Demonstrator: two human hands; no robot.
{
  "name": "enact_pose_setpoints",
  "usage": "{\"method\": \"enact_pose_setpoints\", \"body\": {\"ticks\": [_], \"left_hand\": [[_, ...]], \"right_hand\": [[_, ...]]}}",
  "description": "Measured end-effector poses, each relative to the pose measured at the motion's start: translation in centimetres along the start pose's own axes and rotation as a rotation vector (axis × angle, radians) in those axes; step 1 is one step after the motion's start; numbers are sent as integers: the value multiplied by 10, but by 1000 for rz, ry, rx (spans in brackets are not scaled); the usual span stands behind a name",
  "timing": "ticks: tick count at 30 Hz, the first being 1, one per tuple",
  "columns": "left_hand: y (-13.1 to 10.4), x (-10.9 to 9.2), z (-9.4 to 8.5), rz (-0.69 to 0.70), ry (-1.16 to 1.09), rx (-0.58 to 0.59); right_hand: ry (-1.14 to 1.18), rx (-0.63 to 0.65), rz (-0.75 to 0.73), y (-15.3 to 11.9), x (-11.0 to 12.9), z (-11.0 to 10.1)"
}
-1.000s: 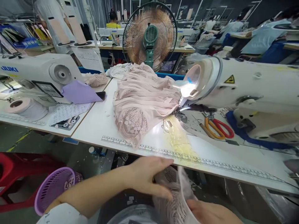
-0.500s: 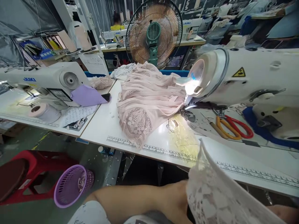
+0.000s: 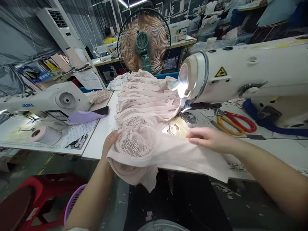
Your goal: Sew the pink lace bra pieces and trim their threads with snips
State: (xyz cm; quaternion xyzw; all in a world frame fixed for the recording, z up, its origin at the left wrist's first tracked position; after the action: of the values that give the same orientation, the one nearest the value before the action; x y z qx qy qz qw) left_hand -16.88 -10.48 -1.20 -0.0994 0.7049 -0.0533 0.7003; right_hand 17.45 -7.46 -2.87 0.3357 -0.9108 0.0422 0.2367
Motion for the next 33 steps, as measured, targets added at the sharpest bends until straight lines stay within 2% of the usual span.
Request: {"method": "enact_pose_setpoints", "body": {"ticks": [3, 4, 7, 8, 10, 12, 13, 14, 16, 17, 18, 20, 22, 25, 28, 30, 33], "left_hand": [[21, -15, -12, 44, -17, -22], [28, -20, -16, 49, 42, -9], [42, -40, -28, 31, 434, 83], [43, -49, -30, 44, 612, 66], [36, -67, -26, 166, 900, -109], [17, -79, -1, 401, 1012, -298], [7, -77, 20, 516, 1005, -284], [-2, -70, 47, 591, 964, -144], [-10, -45, 103, 634, 873, 187], [-8, -30, 127, 634, 847, 285], [-2, -17, 146, 620, 845, 323], [18, 4, 169, 572, 903, 358], [39, 15, 176, 559, 1017, 415], [59, 17, 167, 625, 1217, 467], [64, 14, 162, 757, 1387, 501], [63, 13, 165, 836, 1459, 512], [60, 10, 178, 819, 1545, 430]], "right_hand": [[-183, -135, 79, 25, 3, 15], [-245, -176, 104, 29, 7, 19], [-387, -228, 128, 34, 21, 28], [-411, -221, 125, 34, 25, 30], [-436, -196, 125, 33, 32, 35], [-447, -188, 130, 33, 37, 40], [-450, -191, 130, 35, 38, 43], [-452, -199, 127, 36, 39, 45], [-450, -219, 128, 41, 39, 49], [-445, -229, 131, 43, 38, 50], [-437, -239, 133, 44, 35, 51], [-423, -256, 116, 42, 30, 51], [-419, -263, 50, 34, 24, 50], [-433, -266, -88, 11, 19, 51], [-484, -322, -228, -17, 19, 55], [-515, -364, -288, -32, 21, 57], [-511, -375, -301, -48, 24, 58]]}}
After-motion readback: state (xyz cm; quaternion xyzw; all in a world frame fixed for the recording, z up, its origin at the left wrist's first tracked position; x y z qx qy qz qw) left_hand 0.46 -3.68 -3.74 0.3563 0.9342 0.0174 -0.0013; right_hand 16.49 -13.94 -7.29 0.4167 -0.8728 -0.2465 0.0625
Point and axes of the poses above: each hand's wrist, its own y-axis towards the middle knuckle, its own z-axis out of the palm, x = y × z, the point moved 3 cm from there along y, towards the middle knuckle, and after that the axes turned 12 degrees about -z, right-handed, at the moved point
